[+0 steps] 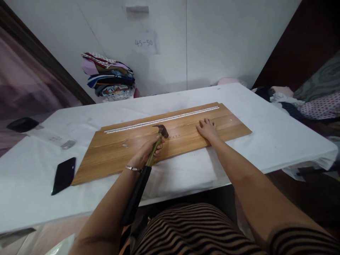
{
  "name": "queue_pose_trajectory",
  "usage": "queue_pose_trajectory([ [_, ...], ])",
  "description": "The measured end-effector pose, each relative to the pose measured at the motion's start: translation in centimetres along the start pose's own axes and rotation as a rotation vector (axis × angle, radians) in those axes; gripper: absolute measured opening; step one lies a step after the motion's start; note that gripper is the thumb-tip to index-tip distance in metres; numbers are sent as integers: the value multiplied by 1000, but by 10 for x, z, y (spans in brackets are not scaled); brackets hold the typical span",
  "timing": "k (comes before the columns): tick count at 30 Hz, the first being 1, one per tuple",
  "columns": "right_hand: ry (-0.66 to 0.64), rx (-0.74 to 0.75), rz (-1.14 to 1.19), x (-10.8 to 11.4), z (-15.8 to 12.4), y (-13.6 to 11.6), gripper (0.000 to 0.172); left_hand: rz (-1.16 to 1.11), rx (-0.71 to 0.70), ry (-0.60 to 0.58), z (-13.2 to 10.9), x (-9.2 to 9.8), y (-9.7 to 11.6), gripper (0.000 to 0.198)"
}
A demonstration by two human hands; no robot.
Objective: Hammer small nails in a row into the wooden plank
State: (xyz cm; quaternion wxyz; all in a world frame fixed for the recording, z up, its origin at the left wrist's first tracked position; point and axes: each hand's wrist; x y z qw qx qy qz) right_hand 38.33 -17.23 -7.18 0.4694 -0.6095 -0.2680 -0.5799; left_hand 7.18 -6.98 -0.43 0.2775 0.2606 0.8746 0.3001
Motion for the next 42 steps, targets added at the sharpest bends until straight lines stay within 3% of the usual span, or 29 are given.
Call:
queue_pose_trajectory([
  [8, -11, 0, -19, -1, 1, 0, 53, 11, 19, 22, 3, 4, 0, 29],
  [15, 9, 5, -8, -3, 1, 2, 53, -40, -21, -64, 2, 5, 0, 28],
  [20, 8, 7, -5, -3, 1, 1, 54, -16, 27, -5, 5, 6, -1, 28],
  [26, 3, 7, -6, -1, 1, 0, 54, -38, -20, -60, 3, 6, 0, 27],
  [31, -1, -4, -1, -2, 1, 0, 54, -12, 17, 11, 3, 4, 0, 28],
  [37, 0, 6, -4, -2, 2, 1, 53, -43, -3, -34, 2, 3, 0, 28],
  [42, -3, 4, -10, -3, 2, 2, 54, -29, 25, -5, 5, 4, 0, 28],
])
Point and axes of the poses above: each hand's wrist, its own z-axis towards the middle knuckle, its own x-axis out of the back of the hand, y = z × x, and after that the axes turned 10 degrees about x, right-handed
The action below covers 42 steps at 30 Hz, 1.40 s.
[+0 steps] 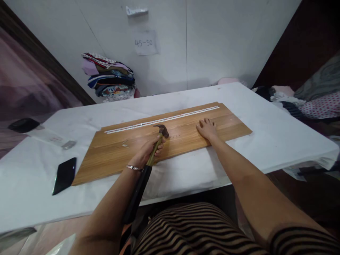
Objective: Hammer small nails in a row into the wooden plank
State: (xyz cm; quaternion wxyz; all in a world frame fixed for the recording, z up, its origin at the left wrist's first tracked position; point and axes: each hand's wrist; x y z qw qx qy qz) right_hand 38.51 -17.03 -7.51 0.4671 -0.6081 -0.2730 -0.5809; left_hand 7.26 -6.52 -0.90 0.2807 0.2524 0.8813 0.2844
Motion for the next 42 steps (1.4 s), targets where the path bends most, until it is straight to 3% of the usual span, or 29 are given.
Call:
queue_pose_trajectory([
  [42, 17, -5, 26, 3, -2, -2, 53, -38, -23, -61, -4, 1, 1, 28],
])
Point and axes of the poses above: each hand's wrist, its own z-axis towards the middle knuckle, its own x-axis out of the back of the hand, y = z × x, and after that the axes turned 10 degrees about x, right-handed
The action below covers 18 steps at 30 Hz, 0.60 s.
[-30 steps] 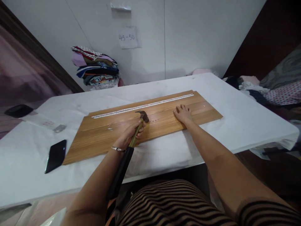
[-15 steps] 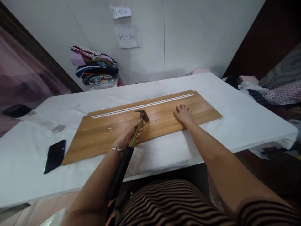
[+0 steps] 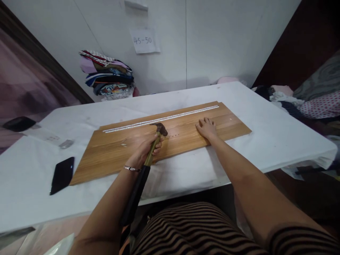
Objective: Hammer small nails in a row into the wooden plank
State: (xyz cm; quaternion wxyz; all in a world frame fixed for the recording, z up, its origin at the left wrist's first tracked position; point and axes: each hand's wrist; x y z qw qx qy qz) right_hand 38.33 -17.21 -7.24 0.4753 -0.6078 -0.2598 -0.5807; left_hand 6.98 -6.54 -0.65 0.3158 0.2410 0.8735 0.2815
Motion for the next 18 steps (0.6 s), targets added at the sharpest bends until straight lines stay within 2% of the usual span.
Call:
queue_pose_trajectory([
  [5, -1, 0, 1, -1, 1, 1, 53, 13, 34, 39, 3, 1, -2, 25],
  [11, -3, 7, -12, 0, 0, 1, 52, -10, 16, -32, 1, 3, -1, 25],
  [18, -4, 13, -30, 0, 0, 0, 53, -12, 38, 21, 1, -1, -1, 25],
])
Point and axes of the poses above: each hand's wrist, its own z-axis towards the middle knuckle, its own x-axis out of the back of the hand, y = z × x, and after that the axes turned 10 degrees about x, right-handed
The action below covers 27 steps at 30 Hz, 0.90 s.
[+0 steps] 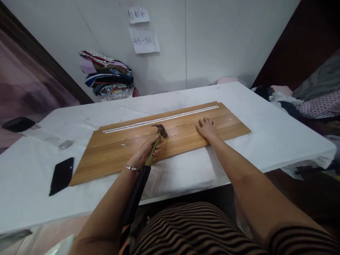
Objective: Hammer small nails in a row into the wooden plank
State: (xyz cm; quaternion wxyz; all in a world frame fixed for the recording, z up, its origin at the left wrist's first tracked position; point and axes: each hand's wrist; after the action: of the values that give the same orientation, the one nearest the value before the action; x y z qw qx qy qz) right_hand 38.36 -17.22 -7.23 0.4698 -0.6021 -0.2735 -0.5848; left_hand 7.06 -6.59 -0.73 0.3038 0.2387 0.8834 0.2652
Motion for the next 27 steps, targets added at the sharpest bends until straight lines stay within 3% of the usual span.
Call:
queue_pose_trajectory([
  [20, -2, -9, 10, -1, 1, 1, 52, -28, -7, -21, 4, 4, 0, 26],
  [27, -4, -5, 7, 1, -1, 0, 52, -12, -29, 2, -2, -2, 1, 29],
])
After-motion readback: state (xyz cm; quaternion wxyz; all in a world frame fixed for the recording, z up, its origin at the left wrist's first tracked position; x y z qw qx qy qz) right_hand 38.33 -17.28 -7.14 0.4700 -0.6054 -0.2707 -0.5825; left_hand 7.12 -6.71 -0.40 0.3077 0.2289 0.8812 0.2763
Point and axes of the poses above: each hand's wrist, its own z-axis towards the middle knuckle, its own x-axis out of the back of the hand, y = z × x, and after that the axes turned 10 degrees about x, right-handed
